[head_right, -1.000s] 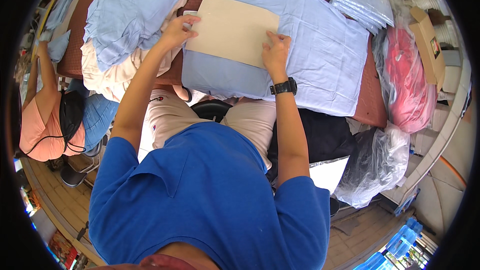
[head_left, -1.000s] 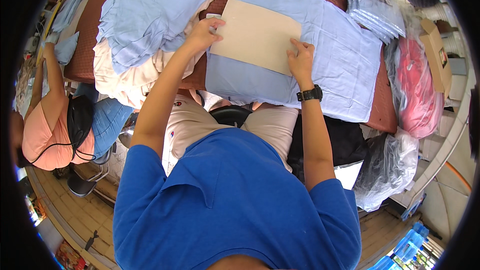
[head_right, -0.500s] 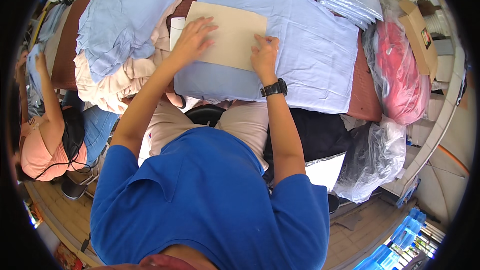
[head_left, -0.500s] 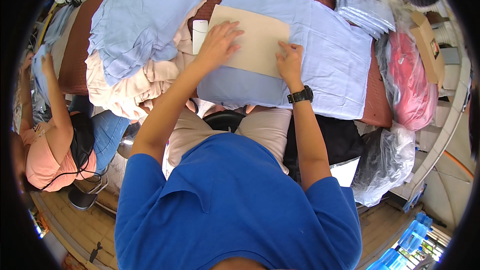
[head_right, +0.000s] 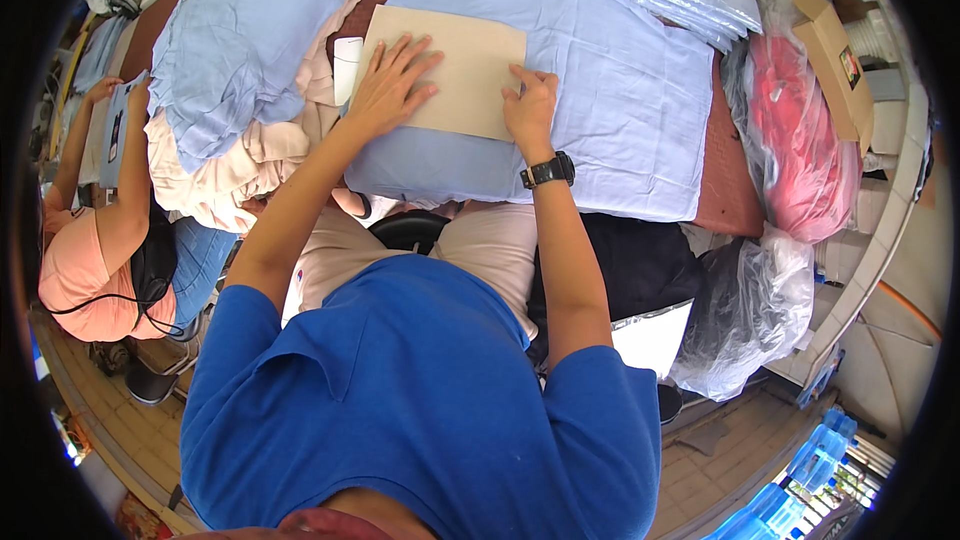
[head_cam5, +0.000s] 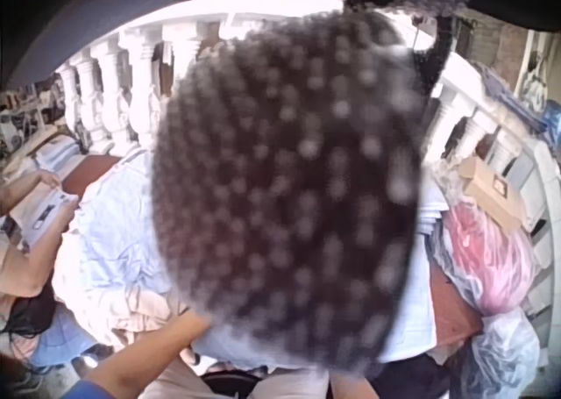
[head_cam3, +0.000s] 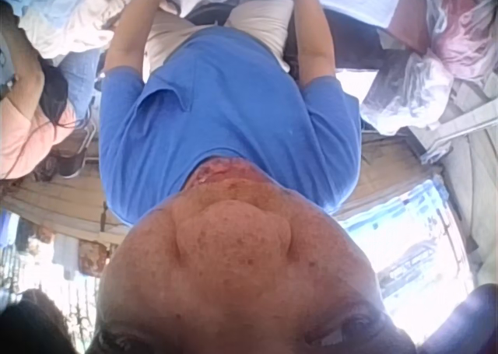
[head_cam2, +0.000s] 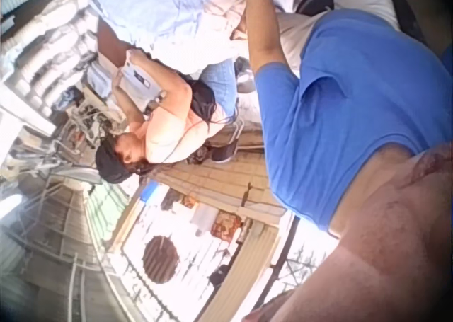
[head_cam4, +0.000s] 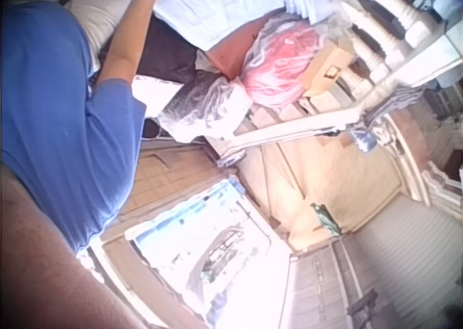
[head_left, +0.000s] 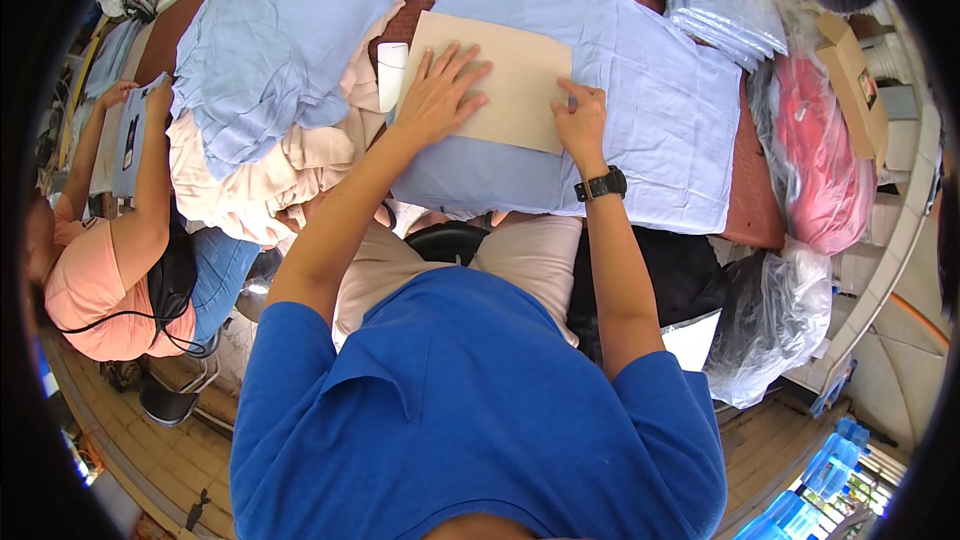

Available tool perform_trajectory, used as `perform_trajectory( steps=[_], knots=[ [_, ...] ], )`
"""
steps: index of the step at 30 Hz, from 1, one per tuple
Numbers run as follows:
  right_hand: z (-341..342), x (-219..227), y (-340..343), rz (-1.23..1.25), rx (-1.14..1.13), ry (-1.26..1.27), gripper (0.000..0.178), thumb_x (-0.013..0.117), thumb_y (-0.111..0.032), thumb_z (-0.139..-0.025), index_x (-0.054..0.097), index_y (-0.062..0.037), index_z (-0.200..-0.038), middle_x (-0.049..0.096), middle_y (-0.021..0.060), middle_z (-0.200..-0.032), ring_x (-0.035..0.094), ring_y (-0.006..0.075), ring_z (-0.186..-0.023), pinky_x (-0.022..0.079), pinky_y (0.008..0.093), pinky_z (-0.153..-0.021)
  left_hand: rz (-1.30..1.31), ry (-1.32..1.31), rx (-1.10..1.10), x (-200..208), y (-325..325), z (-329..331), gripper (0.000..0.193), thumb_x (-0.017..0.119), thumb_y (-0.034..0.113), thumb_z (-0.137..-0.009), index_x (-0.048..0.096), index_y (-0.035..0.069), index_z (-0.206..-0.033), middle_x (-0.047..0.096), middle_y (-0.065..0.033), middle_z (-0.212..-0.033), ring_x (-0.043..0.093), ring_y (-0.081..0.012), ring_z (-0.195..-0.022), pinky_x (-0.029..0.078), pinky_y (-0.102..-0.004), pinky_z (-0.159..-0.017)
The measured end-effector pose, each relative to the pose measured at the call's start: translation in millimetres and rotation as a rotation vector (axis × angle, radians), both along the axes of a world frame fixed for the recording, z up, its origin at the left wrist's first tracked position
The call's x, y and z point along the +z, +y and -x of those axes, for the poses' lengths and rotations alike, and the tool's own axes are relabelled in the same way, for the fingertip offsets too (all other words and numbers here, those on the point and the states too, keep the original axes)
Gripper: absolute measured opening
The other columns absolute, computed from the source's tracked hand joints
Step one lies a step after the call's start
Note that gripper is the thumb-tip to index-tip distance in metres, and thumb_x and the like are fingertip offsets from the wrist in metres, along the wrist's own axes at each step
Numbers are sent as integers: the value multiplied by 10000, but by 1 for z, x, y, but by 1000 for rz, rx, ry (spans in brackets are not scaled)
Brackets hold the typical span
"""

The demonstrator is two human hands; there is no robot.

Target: The person folds a light blue button-down shirt on a table and places it inside a clear plastic bag along with a cardboard backing and a tag.

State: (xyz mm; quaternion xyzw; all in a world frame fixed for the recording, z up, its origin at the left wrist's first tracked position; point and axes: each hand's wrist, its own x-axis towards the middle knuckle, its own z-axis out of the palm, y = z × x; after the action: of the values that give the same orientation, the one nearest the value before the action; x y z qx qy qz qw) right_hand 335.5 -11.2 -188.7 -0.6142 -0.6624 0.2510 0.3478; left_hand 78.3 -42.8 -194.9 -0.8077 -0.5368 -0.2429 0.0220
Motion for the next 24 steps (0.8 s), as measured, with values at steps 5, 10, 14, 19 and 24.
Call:
perform_trajectory(
  steps=[5, 10, 14, 19, 24],
  knots=[
    [3, 3, 0, -16, 4, -14, 399, 723, -12, -773, 711, -46, -1171, 544, 197, -1155, 561, 338, -1048, 488, 405, -905, 5, 15, 7, -1, -1, 0, 509, 518, 449, -990, 504, 214, -1441, 374, -55, -1572, 298, -321, -1465, 174, -550, -1212],
    [11, 10, -5, -153, -4, -279, 446, 719, -14, -769, 688, -66, -1211, 547, 181, -1189, 516, 348, -1139, 453, 462, -946, -8, 26, 6, -5, 0, 2, 517, 516, 458, -990, 498, 222, -1449, 383, -55, -1568, 304, -321, -1463, 187, -546, -1204],
    [38, 29, -15, -387, 162, -315, 466, 707, -66, -818, 649, -116, -1277, 533, 136, -1338, 472, 348, -1250, 412, 494, -1011, -19, -6, -6, -7, 2, 2, 512, 538, 465, -974, 517, 233, -1430, 406, -56, -1547, 325, -327, -1446, 195, -564, -1197],
    [53, -1, -21, -403, 238, -394, 402, 654, -220, -915, 629, -139, -1308, 494, 94, -1451, 406, 364, -1351, 320, 528, -1115, -31, -16, -13, -7, 3, 4, 506, 543, 468, -971, 528, 244, -1424, 413, -56, -1540, 322, -338, -1446, 202, -571, -1192],
    [53, -16, -23, -421, 234, -399, 400, 622, -273, -946, 617, -147, -1326, 492, 97, -1456, 386, 360, -1371, 269, 559, -1147, -20, 8, -13, -6, 3, 5, 529, 527, 483, -977, 512, 243, -1448, 379, -48, -1570, 301, -339, -1460, 187, -562, -1199]
  ],
)
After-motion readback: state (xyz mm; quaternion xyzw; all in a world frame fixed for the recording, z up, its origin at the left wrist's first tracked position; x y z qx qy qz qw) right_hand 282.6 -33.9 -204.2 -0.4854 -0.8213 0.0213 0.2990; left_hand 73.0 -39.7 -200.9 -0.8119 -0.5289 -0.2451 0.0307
